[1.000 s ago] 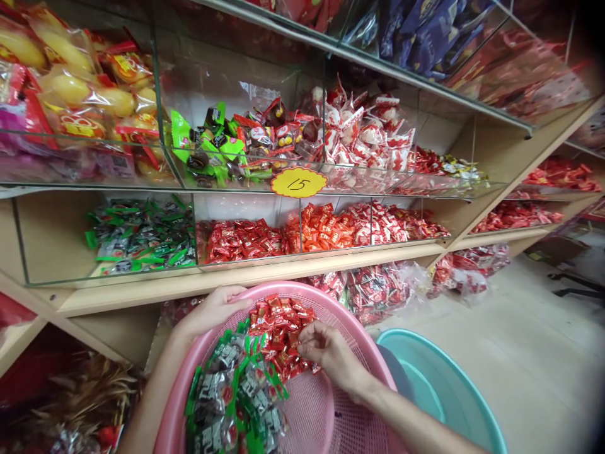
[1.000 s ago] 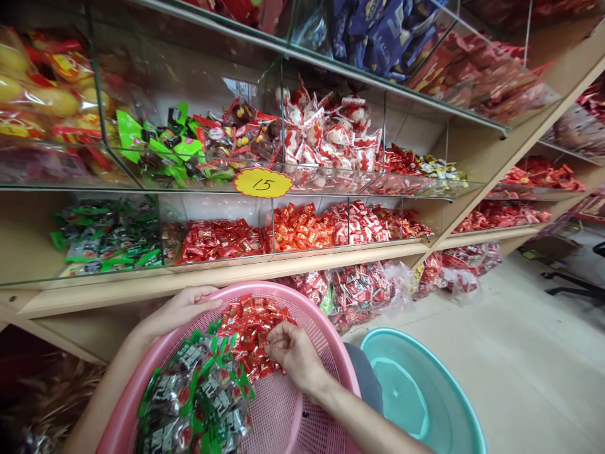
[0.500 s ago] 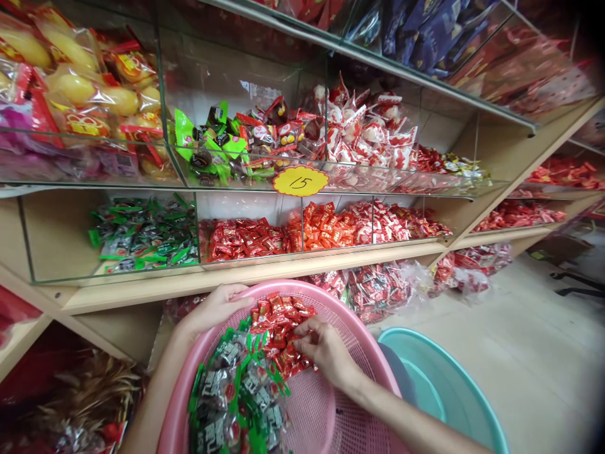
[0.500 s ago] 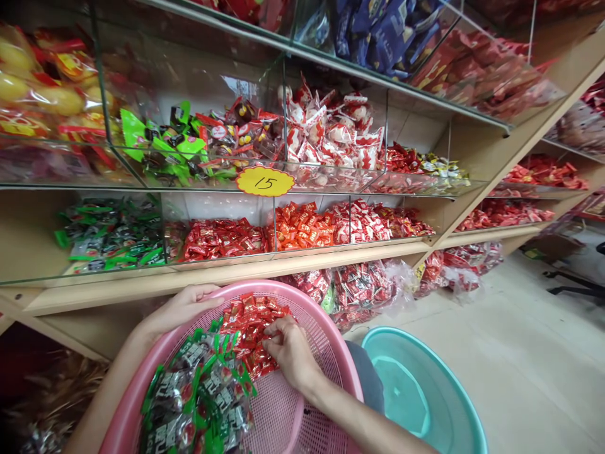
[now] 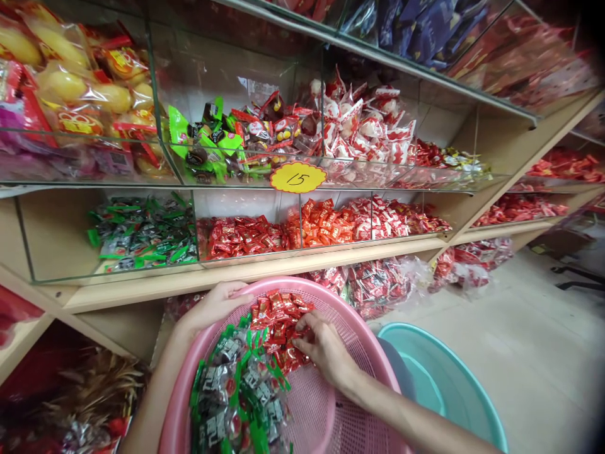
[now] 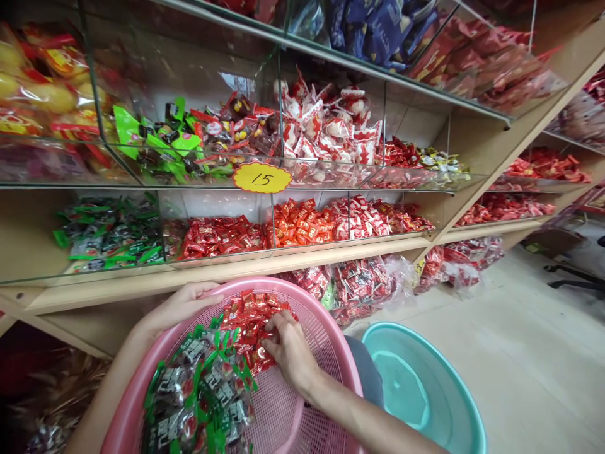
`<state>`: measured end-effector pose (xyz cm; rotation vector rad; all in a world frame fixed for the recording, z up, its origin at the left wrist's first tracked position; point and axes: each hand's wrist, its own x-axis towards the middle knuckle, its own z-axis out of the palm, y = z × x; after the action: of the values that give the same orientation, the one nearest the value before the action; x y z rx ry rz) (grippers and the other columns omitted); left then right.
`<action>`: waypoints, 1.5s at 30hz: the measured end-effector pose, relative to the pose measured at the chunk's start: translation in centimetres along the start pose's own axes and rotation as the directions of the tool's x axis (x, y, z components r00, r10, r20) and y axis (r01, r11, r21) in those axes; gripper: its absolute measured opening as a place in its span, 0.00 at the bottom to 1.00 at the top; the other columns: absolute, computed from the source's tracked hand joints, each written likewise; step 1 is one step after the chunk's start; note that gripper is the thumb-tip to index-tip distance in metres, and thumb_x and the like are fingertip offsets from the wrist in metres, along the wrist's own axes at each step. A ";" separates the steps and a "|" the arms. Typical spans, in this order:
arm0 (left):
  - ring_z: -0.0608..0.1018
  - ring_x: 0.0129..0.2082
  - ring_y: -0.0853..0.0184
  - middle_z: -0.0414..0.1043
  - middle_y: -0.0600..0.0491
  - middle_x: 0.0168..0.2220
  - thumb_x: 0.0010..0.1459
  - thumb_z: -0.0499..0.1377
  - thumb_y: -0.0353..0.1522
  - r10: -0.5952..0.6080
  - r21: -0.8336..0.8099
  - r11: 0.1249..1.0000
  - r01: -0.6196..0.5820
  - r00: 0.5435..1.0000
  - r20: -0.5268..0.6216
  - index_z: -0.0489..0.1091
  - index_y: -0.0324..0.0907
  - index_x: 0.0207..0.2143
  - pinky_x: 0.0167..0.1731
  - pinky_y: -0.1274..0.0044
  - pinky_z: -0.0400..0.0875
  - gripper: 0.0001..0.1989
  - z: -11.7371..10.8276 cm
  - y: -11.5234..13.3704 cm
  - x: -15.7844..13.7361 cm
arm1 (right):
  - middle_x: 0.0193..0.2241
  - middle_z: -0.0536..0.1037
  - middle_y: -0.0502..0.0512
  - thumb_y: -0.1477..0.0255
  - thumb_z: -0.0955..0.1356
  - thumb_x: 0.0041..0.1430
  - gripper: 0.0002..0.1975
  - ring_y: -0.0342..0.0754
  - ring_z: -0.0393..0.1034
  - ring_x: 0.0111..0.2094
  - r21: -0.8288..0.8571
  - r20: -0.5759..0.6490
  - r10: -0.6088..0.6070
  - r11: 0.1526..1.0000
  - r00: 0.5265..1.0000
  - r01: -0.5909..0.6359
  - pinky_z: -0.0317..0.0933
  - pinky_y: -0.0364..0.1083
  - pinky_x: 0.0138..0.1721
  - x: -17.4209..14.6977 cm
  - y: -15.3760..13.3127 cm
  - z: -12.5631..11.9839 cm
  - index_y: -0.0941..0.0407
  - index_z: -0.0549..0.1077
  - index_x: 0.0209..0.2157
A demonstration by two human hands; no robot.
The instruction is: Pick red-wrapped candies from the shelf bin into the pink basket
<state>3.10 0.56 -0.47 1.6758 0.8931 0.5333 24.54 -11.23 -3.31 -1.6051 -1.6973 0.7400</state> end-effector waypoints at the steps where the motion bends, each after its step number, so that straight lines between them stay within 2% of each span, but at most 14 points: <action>1: 0.68 0.27 0.70 0.67 0.54 0.27 0.50 0.56 0.41 0.001 0.005 1.000 -0.001 1.000 -0.001 0.68 0.35 0.31 0.26 0.81 0.61 0.16 0.0 -0.1 0.0 | 0.27 0.66 0.50 0.83 0.63 0.45 0.08 0.42 0.60 0.25 -0.005 0.000 -0.005 1.000 1.000 0.005 0.54 0.40 0.25 0.0 0.1 0.0 0.57 0.64 0.28; 11: 0.71 0.32 0.66 0.71 0.51 0.32 0.49 0.56 0.41 0.002 0.016 1.000 -0.002 1.000 -0.001 0.68 0.34 0.32 0.30 0.79 0.63 0.17 -0.1 0.0 0.1 | 0.29 0.65 0.50 0.80 0.65 0.47 0.07 0.43 0.60 0.29 -0.148 -0.019 -0.067 0.987 0.998 0.063 0.53 0.41 0.30 -0.3 0.5 0.3 0.56 0.61 0.27; 24: 0.70 0.27 0.69 0.70 0.54 0.27 0.48 0.57 0.41 -0.002 0.002 1.000 0.002 1.000 -0.018 0.70 0.35 0.30 0.25 0.81 0.63 0.17 -0.2 0.1 -0.3 | 0.30 0.66 0.49 0.74 0.66 0.50 0.06 0.43 0.63 0.28 -0.258 0.015 -0.090 0.962 0.996 0.091 0.55 0.42 0.30 -1.0 0.1 -0.7 0.55 0.62 0.28; 30: 0.69 0.27 0.69 0.70 0.53 0.28 0.49 0.57 0.41 -0.001 0.015 1.000 0.002 1.000 -0.018 0.70 0.35 0.31 0.26 0.81 0.62 0.16 -0.3 0.0 -0.3 | 0.28 0.67 0.50 0.71 0.66 0.51 0.06 0.44 0.63 0.28 -0.252 -0.103 -0.110 0.964 0.989 0.081 0.55 0.42 0.28 -2.3 -0.2 -3.3 0.55 0.62 0.27; 36: 0.69 0.27 0.70 0.69 0.54 0.28 0.51 0.56 0.39 0.013 0.004 1.000 -0.013 1.000 -0.003 0.69 0.34 0.32 0.27 0.81 0.61 0.15 -0.2 -0.2 -0.2 | 0.27 0.68 0.50 0.64 0.64 0.53 0.09 0.41 0.60 0.21 -0.234 -0.298 -0.043 0.972 0.954 -0.030 0.57 0.42 0.23 -5.0 1.5 -6.5 0.55 0.66 0.30; 40: 0.70 0.30 0.68 0.71 0.51 0.31 0.50 0.56 0.39 0.048 0.016 0.999 -0.048 0.999 -0.009 0.71 0.34 0.33 0.32 0.79 0.63 0.16 -0.1 -0.2 -0.1 | 0.32 0.71 0.55 0.64 0.62 0.54 0.10 0.45 0.66 0.29 -0.228 -0.385 -0.082 0.974 0.919 -0.009 0.61 0.43 0.31 -6.4 3.3 -7.4 0.54 0.69 0.35; 43: 0.70 0.31 0.66 0.71 0.51 0.31 0.49 0.57 0.41 0.043 0.031 0.999 -0.042 0.998 -0.038 0.71 0.35 0.34 0.31 0.79 0.63 0.17 -0.2 -0.2 -0.2 | 0.32 0.72 0.57 0.63 0.63 0.54 0.10 0.48 0.67 0.34 -0.197 -0.404 -0.099 0.980 0.910 0.019 0.62 0.44 0.35 -6.8 4.1 -7.4 0.55 0.70 0.32; 45: 0.70 0.30 0.66 0.71 0.51 0.29 0.48 0.57 0.42 0.030 0.045 0.999 -0.028 0.998 -0.054 0.71 0.34 0.33 0.29 0.79 0.63 0.18 -0.2 -0.2 -0.3 | 0.30 0.72 0.56 0.63 0.63 0.53 0.10 0.47 0.67 0.32 -0.178 -0.409 -0.094 0.984 0.908 0.021 0.62 0.43 0.34 -6.9 4.3 -7.3 0.55 0.70 0.29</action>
<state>2.72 0.48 -0.59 1.7232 0.9270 0.5847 33.05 -18.12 -2.92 -1.6754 -1.5126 0.1998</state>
